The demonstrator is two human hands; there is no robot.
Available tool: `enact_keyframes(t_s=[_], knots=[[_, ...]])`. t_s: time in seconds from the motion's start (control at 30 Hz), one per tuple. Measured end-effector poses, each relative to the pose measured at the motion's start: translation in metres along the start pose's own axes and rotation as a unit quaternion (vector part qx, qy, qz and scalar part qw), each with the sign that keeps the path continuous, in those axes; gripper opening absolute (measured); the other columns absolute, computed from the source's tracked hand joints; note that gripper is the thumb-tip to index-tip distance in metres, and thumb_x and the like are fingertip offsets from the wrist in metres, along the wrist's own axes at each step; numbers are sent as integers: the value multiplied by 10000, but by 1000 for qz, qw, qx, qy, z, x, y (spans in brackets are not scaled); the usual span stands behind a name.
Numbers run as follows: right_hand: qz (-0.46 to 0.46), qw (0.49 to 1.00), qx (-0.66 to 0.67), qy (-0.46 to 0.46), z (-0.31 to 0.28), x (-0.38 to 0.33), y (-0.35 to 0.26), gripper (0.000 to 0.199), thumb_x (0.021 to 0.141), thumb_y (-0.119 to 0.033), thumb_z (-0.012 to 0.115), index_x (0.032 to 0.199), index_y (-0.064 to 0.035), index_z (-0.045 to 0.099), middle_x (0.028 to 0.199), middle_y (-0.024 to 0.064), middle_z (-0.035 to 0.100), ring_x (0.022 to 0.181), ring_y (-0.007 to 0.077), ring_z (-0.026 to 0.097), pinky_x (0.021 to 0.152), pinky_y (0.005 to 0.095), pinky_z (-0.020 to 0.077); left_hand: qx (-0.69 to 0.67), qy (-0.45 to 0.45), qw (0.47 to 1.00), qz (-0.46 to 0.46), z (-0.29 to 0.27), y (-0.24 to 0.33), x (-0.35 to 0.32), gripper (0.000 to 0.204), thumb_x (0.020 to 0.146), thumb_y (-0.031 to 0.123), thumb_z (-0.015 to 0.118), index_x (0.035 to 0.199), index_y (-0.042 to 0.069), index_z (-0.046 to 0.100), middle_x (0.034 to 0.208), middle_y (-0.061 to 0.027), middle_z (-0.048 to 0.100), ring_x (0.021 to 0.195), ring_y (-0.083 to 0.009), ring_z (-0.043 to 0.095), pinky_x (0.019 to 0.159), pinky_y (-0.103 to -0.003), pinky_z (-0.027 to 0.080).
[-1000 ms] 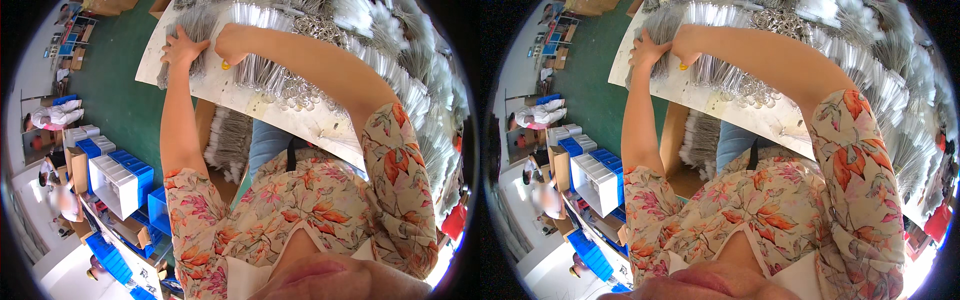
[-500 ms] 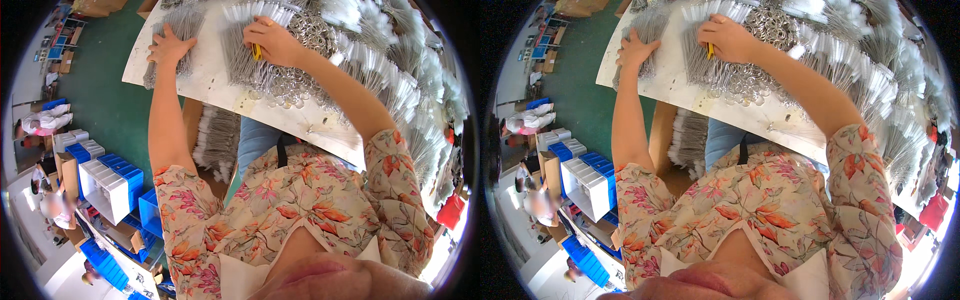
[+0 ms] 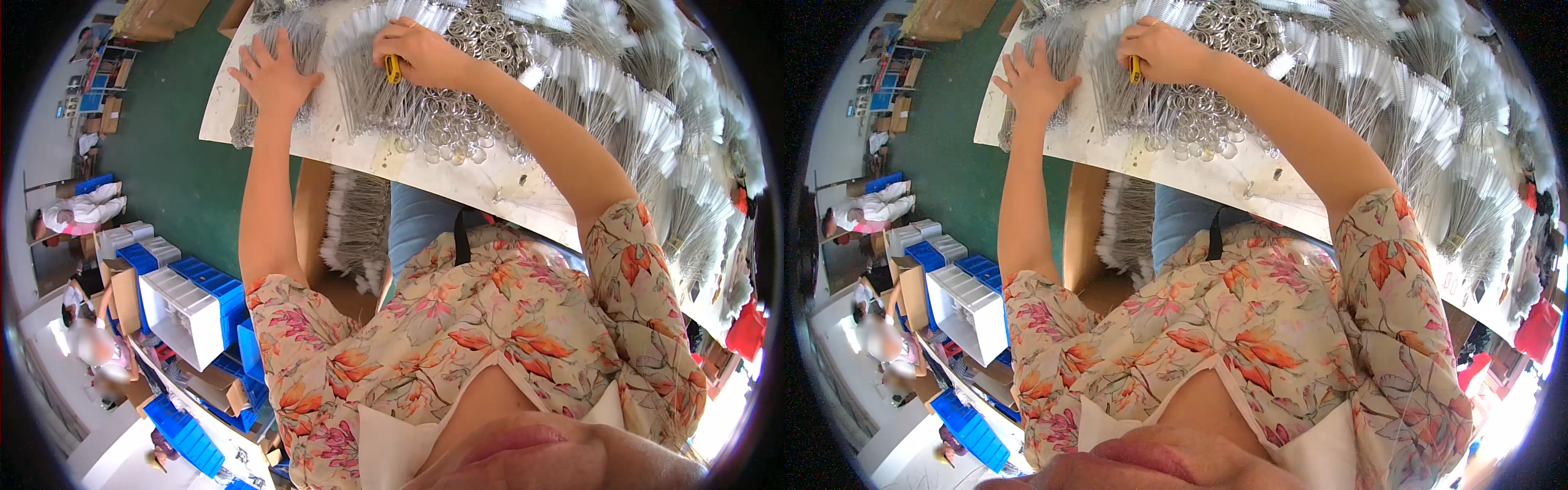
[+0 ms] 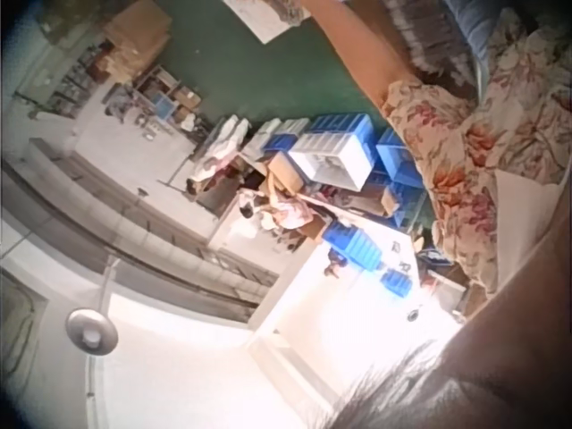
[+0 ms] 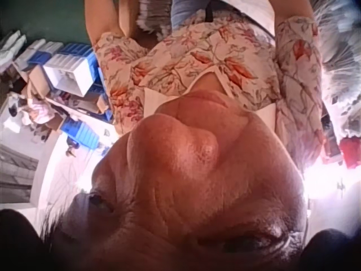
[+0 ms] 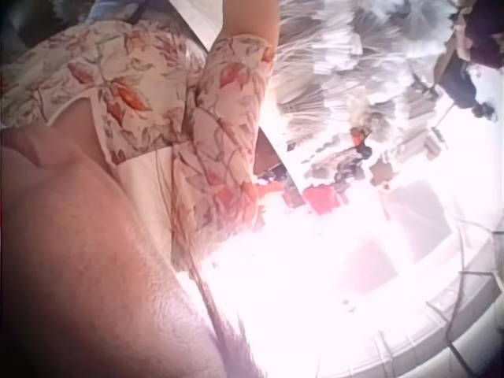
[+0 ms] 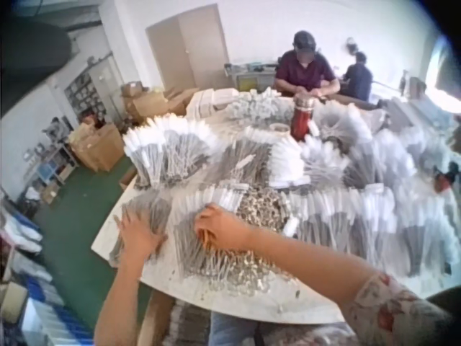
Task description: Manually assembling white cleaning brushes onto small metal rings at a factory workstation.
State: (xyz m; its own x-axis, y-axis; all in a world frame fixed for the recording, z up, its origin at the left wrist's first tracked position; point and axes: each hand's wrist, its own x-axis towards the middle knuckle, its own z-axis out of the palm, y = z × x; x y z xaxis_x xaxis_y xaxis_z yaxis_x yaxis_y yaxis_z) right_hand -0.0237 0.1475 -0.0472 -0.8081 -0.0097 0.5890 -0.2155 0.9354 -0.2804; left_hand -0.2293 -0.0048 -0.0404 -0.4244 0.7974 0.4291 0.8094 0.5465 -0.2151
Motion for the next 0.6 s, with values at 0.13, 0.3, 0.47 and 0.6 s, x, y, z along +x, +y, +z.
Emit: enact_keyframes(t_s=[0.13,0.3,0.47,0.6], knots=[[13,998,47,-39,-10,5,1,284,619,123,501,803,-81,575,893,26,589,949,244,535,882,341,432,-24,34,991,126,-19,19,-20,509,682,237,704,1172,176,579,1407,-158,299,1326,-397,185,1024,-648,94],[92,989,112,-27,-32,11,-5,293,656,104,505,826,-99,630,952,25,631,949,217,579,853,320,461,-7,-20,991,135,-16,37,-33,285,710,161,643,994,162,673,1385,-112,336,1326,-372,191,1036,-631,91],[182,884,403,154,-81,-35,-8,243,963,-166,408,828,-53,576,852,43,571,816,144,568,747,306,500,-74,21,986,146,3,56,-24,276,743,170,607,1011,168,672,1374,-109,350,1323,-377,192,1036,-633,90],[250,851,427,175,-159,-102,-68,329,804,98,416,1064,-23,576,1157,113,571,1103,240,539,1009,374,387,-59,-35,991,117,-1,49,-29,294,773,168,583,1057,178,657,1370,-102,359,1321,-371,198,1038,-633,94]])
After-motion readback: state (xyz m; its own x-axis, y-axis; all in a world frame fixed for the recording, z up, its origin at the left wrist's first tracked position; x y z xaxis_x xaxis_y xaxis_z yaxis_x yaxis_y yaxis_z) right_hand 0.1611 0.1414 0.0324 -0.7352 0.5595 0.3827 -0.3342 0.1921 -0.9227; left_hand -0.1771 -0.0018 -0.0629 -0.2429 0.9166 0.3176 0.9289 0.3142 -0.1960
